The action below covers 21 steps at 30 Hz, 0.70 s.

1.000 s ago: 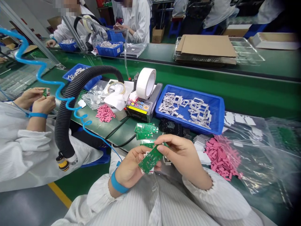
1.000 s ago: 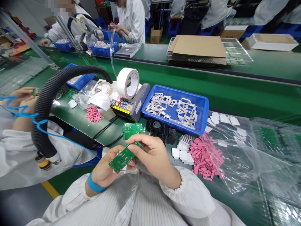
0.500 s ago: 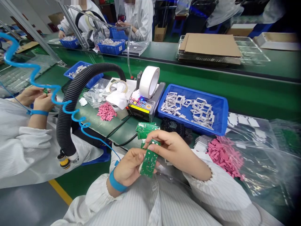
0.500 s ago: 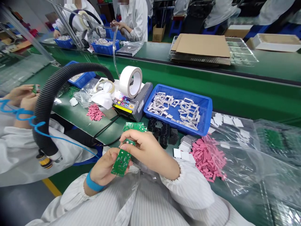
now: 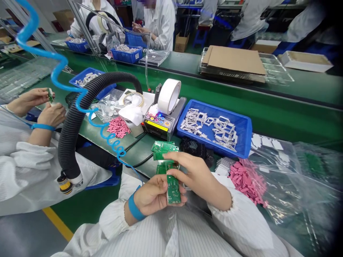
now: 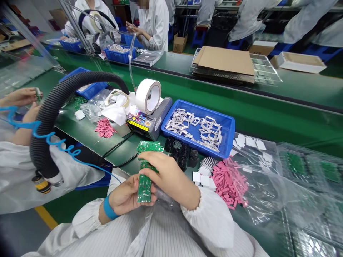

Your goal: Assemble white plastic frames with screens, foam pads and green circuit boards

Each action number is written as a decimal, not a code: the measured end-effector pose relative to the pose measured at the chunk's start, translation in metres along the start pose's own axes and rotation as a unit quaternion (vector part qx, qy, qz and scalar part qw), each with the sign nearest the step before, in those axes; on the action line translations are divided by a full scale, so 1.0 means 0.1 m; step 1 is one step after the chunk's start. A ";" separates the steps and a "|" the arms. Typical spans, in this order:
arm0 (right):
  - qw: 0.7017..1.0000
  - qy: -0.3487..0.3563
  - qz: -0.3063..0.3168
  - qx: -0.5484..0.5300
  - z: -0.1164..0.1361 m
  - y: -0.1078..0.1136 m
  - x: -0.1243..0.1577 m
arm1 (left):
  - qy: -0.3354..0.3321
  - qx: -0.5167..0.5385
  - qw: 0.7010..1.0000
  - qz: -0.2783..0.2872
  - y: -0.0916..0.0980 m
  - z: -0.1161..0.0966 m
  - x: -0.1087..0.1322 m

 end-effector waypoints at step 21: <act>0.890 -0.198 -0.147 0.383 -1.29 2.25 0.26 | -0.119 -0.033 0.969 -0.212 0.23 -0.44 -0.13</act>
Point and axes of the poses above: each hand's wrist, its own x-axis away from the middle knuckle, its own y-axis out of the back of the hand, z = x × y, the point moved 9 cm from there along -x, towards the middle knuckle, and after that the axes turned 3 degrees about -x, right-handed, at the moved point
